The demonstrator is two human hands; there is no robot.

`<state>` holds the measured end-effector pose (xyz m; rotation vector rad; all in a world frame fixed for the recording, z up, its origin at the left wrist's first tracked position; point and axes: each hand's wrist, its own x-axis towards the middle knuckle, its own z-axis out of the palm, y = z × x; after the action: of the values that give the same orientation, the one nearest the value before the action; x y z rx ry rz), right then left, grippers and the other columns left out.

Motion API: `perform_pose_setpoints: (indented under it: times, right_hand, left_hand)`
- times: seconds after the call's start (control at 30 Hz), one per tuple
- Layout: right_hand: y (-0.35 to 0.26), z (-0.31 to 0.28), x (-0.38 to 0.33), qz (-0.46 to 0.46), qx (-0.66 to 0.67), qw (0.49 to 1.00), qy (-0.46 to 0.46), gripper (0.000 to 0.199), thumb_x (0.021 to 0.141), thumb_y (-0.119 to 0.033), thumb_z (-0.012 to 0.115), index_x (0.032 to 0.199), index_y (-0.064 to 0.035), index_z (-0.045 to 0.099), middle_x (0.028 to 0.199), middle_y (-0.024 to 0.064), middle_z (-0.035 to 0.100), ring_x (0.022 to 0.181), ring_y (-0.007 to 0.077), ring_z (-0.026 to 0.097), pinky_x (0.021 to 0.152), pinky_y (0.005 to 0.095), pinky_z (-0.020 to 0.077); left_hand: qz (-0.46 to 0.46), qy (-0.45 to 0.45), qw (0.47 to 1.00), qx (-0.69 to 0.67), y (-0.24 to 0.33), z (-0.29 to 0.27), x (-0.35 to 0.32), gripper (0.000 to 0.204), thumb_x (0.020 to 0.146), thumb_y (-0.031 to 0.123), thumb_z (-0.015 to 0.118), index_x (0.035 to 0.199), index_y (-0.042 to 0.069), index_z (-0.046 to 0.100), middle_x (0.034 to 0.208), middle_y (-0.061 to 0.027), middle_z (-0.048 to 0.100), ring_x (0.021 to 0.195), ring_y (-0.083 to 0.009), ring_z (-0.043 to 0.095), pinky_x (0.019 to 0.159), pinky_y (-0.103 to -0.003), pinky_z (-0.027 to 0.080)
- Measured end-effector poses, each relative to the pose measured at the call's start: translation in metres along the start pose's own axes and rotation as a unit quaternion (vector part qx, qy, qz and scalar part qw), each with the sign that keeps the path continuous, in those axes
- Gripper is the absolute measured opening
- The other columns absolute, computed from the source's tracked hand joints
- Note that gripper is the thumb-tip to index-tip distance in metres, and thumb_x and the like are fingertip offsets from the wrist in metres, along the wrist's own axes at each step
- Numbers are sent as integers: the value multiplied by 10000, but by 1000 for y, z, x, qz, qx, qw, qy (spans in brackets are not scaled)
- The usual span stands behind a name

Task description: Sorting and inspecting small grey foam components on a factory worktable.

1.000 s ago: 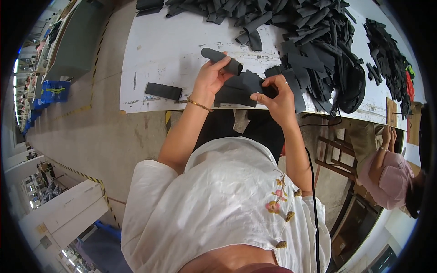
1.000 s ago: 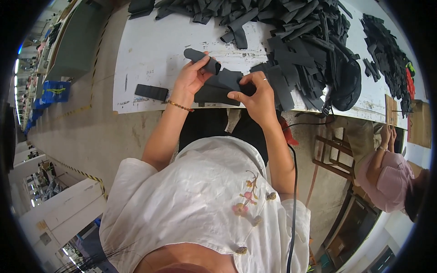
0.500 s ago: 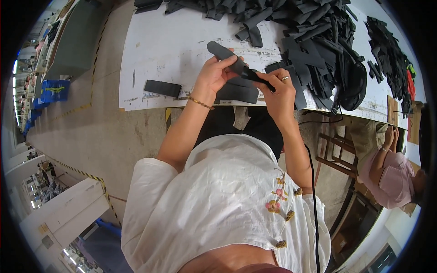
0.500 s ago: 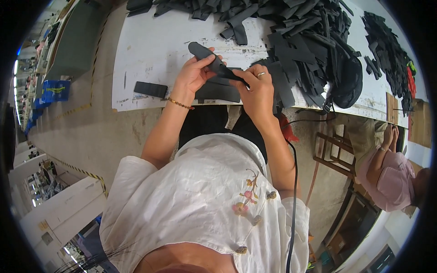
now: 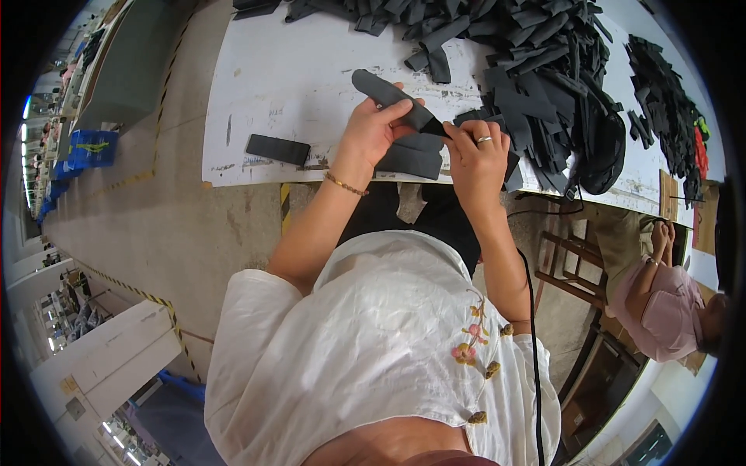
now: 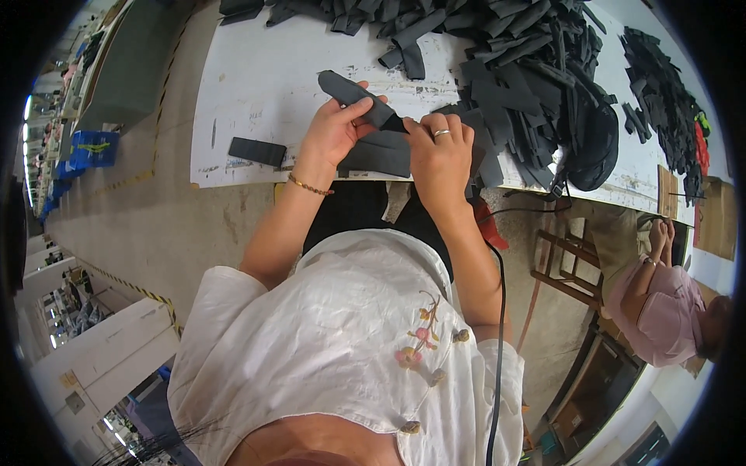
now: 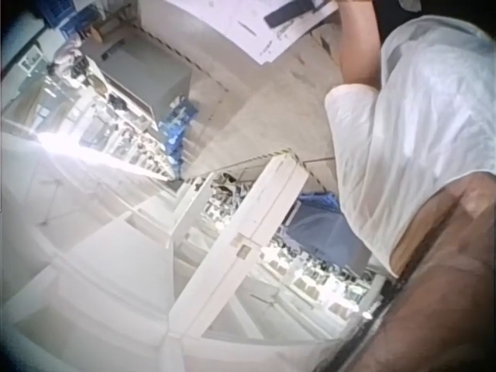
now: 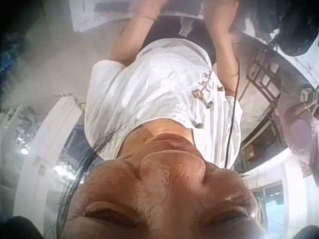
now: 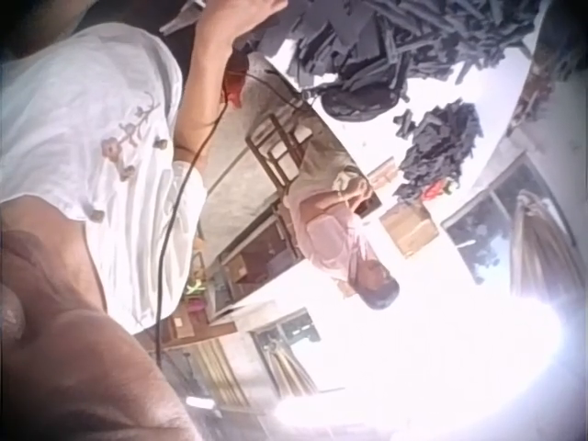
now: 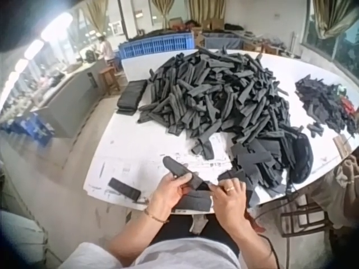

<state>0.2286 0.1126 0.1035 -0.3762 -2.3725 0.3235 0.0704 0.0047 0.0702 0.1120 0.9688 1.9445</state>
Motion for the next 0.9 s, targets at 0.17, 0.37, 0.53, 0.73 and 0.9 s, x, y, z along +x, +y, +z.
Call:
perform_pose_setpoints:
  times: [0.17,0.37,0.53,0.73,0.9]
  right_hand:
    - [-11,4,-1,28,-34,998,39,313,662,-92,784,967,-121,722,885,5,583,838,219,549,757,377,402]
    - [-1,1,1,-13,-19,998,62,307,650,-72,782,947,-119,724,863,-22,584,815,198,549,746,355,395]
    - [1,-4,2,-50,-12,996,71,309,644,-56,774,941,-123,724,856,-36,589,820,183,558,737,338,393]
    - [2,-4,1,-71,-44,993,81,241,688,-63,727,925,-106,710,866,-31,585,807,170,569,753,335,403]
    - [-7,6,-3,-15,-58,995,77,312,692,-74,725,1002,-98,699,917,-4,581,853,193,565,779,361,400]
  left_hand:
    - [100,54,992,53,-2,24,-14,438,873,-15,637,1260,-46,434,1093,-197,633,1000,-279,662,787,-404,594]
    - [43,9,998,34,9,11,-9,254,902,27,609,1131,-26,514,1049,-189,661,930,-290,685,772,-425,591]
    - [-15,-43,999,29,16,2,-5,343,931,68,584,1251,-3,481,1137,-227,631,1034,-300,655,819,-439,587]
    - [9,-28,999,41,11,16,-10,444,894,22,619,1297,-16,434,1150,-214,620,1053,-302,645,818,-423,589]
    - [96,46,987,125,-8,35,-23,671,800,-80,675,1379,-47,336,1104,-158,615,1003,-243,634,851,-381,561]
